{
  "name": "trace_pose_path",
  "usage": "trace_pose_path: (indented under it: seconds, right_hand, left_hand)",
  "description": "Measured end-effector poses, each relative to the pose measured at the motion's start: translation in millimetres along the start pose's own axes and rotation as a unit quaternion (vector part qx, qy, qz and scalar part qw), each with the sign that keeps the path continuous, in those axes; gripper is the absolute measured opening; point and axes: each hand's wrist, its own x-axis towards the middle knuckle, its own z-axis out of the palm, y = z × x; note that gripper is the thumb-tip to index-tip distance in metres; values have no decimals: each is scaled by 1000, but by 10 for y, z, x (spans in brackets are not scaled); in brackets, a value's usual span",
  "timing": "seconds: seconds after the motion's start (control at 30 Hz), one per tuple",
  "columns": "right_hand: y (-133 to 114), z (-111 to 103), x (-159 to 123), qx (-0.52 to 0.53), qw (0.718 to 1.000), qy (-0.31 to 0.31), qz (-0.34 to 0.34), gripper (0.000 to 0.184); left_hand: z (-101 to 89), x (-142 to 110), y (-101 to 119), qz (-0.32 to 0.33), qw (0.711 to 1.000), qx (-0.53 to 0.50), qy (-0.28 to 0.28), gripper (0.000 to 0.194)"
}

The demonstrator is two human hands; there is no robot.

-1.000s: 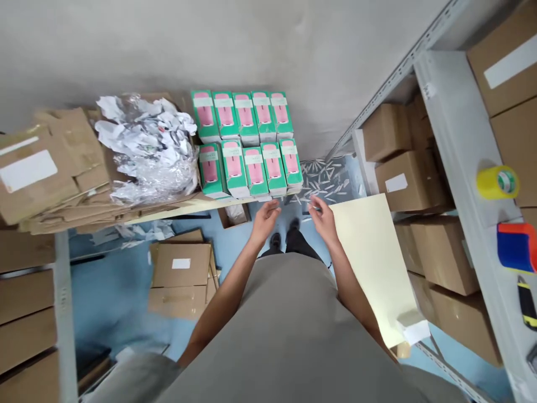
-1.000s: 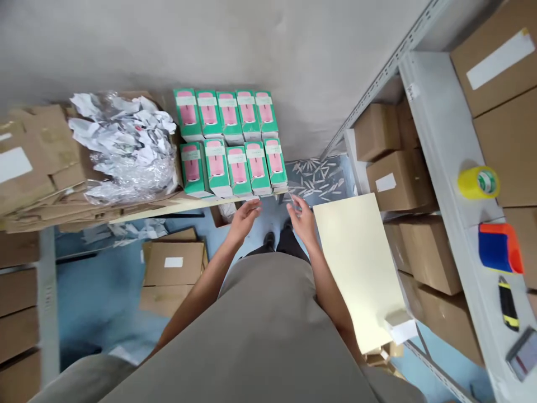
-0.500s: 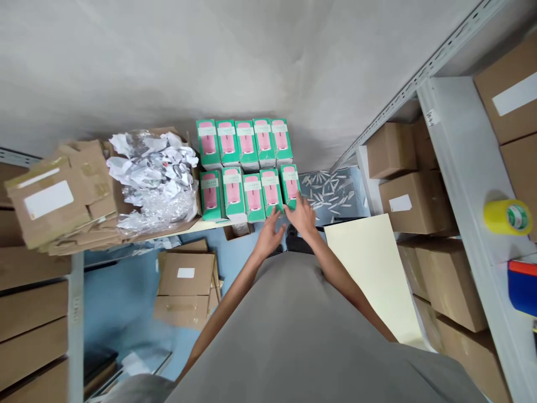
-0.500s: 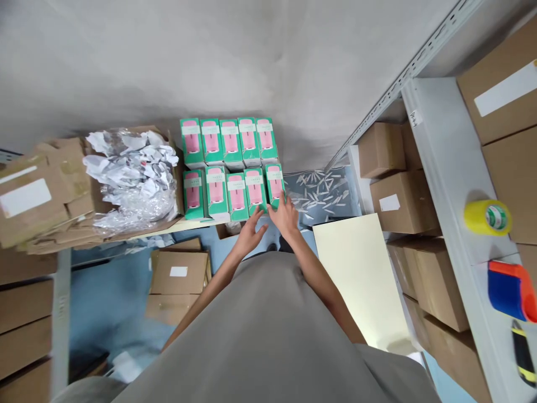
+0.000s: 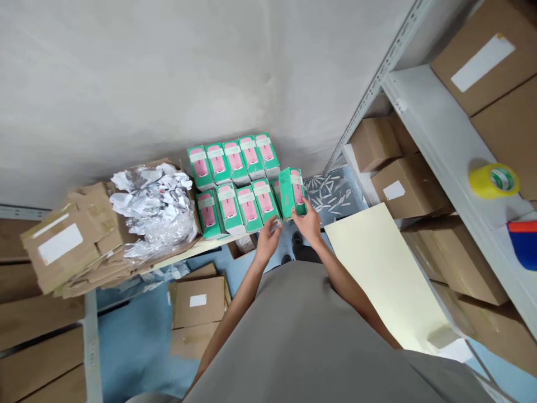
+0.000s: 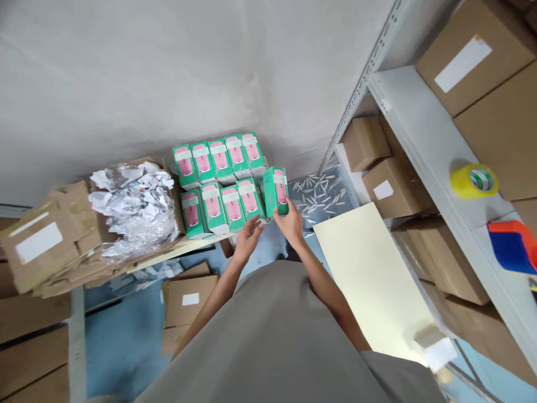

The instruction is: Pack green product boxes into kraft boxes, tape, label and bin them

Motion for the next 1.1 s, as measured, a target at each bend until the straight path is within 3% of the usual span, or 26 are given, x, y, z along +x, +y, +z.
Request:
trace_pose_path:
  seconds: [0.1,0.23,0.43,0.67,0.8,0.97,1.1]
  right_hand:
    - [179,-221,-365,134,989,61,19,67]
    - [371,-492,-1011,285,949,122,61,66]
    - [608,-918,-1914,386,894,193,123,68]
    - [1022,-1431,-2494,304,898,293,128,72]
    - [1287,-1875,-2616,296,871,373,118,89]
    - [1645,-2540,-2821,247,850,448,124,104]
    - [2011,-2939,-3089,237,830,481,153,89]
  left_hand:
    - [146,-146,71,-33,994,-84,-68,76]
    - [464,-407,72,-128,948,-198,-214,80]
    - [968,-853,-67,-185,900,-183,-349,78]
    - [1448,-1133,-56,-103,901,-58,-417,91]
    - [1779,-1169,18,-42,891,34,-450,93]
    - [2374,-1307,24,20,851,99,-515,89]
    - [2915,-1467,28,61,825,155,-540,90]
